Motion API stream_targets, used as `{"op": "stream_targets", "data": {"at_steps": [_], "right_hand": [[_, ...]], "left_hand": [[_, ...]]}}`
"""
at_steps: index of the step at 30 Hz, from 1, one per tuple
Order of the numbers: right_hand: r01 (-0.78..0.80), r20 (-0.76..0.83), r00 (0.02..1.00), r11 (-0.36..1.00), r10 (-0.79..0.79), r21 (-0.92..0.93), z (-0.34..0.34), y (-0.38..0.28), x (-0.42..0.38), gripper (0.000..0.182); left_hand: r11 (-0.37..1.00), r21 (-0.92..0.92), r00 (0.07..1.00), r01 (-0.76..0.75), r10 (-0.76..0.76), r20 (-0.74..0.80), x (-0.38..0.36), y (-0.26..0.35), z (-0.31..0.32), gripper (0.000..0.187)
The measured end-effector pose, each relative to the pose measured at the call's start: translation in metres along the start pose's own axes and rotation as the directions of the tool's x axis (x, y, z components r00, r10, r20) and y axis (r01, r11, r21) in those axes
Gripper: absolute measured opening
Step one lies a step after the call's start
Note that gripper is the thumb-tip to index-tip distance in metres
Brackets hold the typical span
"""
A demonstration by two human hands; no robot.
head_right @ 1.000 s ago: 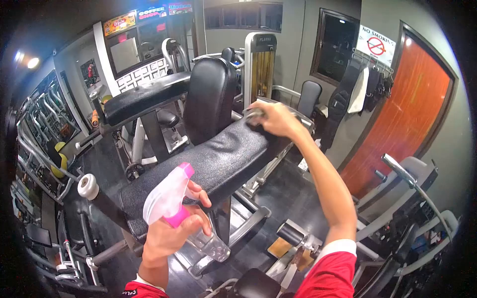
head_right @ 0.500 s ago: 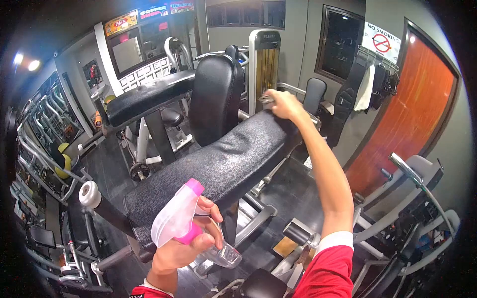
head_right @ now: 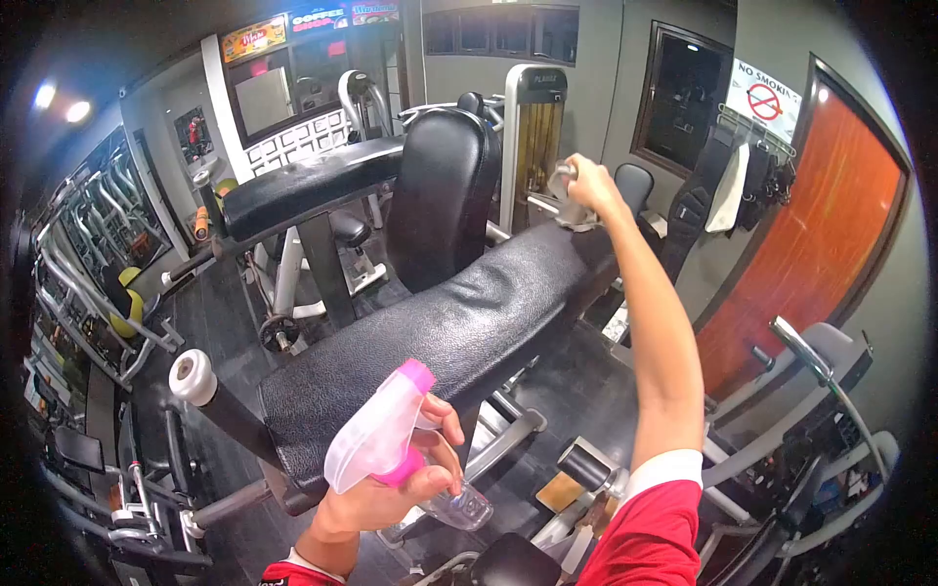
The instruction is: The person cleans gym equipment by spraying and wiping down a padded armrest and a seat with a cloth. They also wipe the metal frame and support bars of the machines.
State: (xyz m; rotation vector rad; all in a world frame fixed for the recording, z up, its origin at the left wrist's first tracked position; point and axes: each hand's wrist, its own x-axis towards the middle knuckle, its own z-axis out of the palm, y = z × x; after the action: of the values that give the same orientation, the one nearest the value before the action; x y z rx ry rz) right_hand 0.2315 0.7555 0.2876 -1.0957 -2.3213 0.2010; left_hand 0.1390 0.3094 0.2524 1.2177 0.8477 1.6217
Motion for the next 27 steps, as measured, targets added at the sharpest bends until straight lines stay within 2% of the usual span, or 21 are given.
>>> {"op": "stream_targets", "data": {"at_steps": [1,2,3,5,6,8,9,11,12,14,15,16,17,18,20,21,22,25,27], "right_hand": [[0.036,0.019,0.999,0.995,-0.035,-0.091,0.011,0.007,0.001,0.032],[0.124,0.177,0.98,0.976,-0.091,-0.181,0.027,0.018,0.011,0.035],[0.196,0.383,0.916,0.966,-0.12,-0.166,0.035,0.012,0.017,0.038],[0.188,0.542,0.84,0.929,0.016,-0.319,0.026,-0.035,0.011,0.043],[0.193,0.544,0.839,0.929,0.011,-0.316,0.031,-0.049,0.012,0.043],[0.312,0.713,0.701,0.893,0.013,-0.323,0.041,-0.075,0.011,0.045],[0.383,0.793,0.593,0.818,0.138,-0.429,0.04,-0.099,0.011,0.048],[0.376,0.774,0.623,0.827,0.109,-0.419,0.037,-0.123,-0.005,0.046],[0.384,0.777,0.621,0.823,0.105,-0.418,0.04,-0.13,-0.003,0.046],[0.479,0.891,0.44,0.869,-0.114,-0.126,0.048,-0.144,-0.002,0.043],[0.507,0.905,0.381,0.861,-0.188,-0.035,0.044,-0.165,-0.013,0.04],[0.518,0.896,0.321,0.849,-0.308,0.106,0.044,-0.183,-0.026,0.04],[0.569,0.887,0.288,0.81,-0.36,0.144,0.043,-0.207,-0.042,0.036],[0.602,0.803,0.276,0.747,-0.527,0.283,0.056,-0.218,-0.054,0.033],[0.69,0.709,0.284,0.651,-0.645,0.316,0.053,-0.258,-0.086,0.031],[0.68,0.663,0.268,0.625,-0.699,0.385,0.057,-0.272,-0.094,0.032],[0.669,0.55,0.261,0.559,-0.793,0.49,0.06,-0.287,-0.099,0.038],[0.469,0.415,0.266,0.493,-0.87,0.733,0.046,-0.321,-0.123,0.035],[0.439,0.384,0.26,0.462,-0.886,0.77,0.049,-0.33,-0.138,0.034]], "left_hand": [[0.999,0.031,1.0,0.019,-0.019,0.009,0.001,0.001,0.0,0.047],[0.998,0.056,1.0,0.015,-0.016,0.01,0.001,0.002,0.0,0.047],[0.998,0.058,1.0,0.011,-0.011,0.007,0.002,0.003,0.0,0.047],[0.996,0.086,1.0,0.012,-0.014,0.012,0.002,0.003,0.001,0.046],[0.996,0.088,1.0,0.012,-0.013,0.007,0.002,0.003,0.002,0.046],[0.998,0.069,1.0,0.01,-0.011,0.005,0.002,0.003,0.002,0.046],[0.997,0.077,1.0,0.005,-0.006,0.002,0.003,0.003,0.002,0.046],[0.996,0.085,1.0,0.015,-0.016,0.007,0.004,0.002,0.002,0.045],[0.987,0.16,0.999,-0.022,0.017,0.028,0.006,0.006,0.003,0.045],[0.983,0.178,0.999,-0.04,0.035,0.031,0.008,0.007,0.003,0.045],[0.978,0.199,0.998,-0.06,0.052,0.042,0.008,0.006,0.003,0.045],[0.979,0.187,0.997,-0.08,0.075,0.033,0.009,0.003,0.003,0.043],[0.98,0.181,0.997,-0.082,0.08,0.023,0.01,0.001,0.004,0.043],[0.987,0.144,0.997,-0.071,0.07,0.013,0.011,0.002,0.004,0.042],[0.989,0.125,0.997,-0.078,0.076,0.017,0.012,0.003,0.003,0.039],[0.991,0.102,0.996,-0.085,0.083,0.017,0.011,0.004,0.004,0.037],[0.992,0.066,0.994,-0.107,0.105,0.029,0.01,0.002,0.003,0.036],[0.99,0.017,0.989,-0.137,0.136,0.059,0.008,-0.002,0.001,0.035],[0.99,0.001,0.987,-0.142,0.141,0.074,0.007,-0.001,0.0,0.035]]}}
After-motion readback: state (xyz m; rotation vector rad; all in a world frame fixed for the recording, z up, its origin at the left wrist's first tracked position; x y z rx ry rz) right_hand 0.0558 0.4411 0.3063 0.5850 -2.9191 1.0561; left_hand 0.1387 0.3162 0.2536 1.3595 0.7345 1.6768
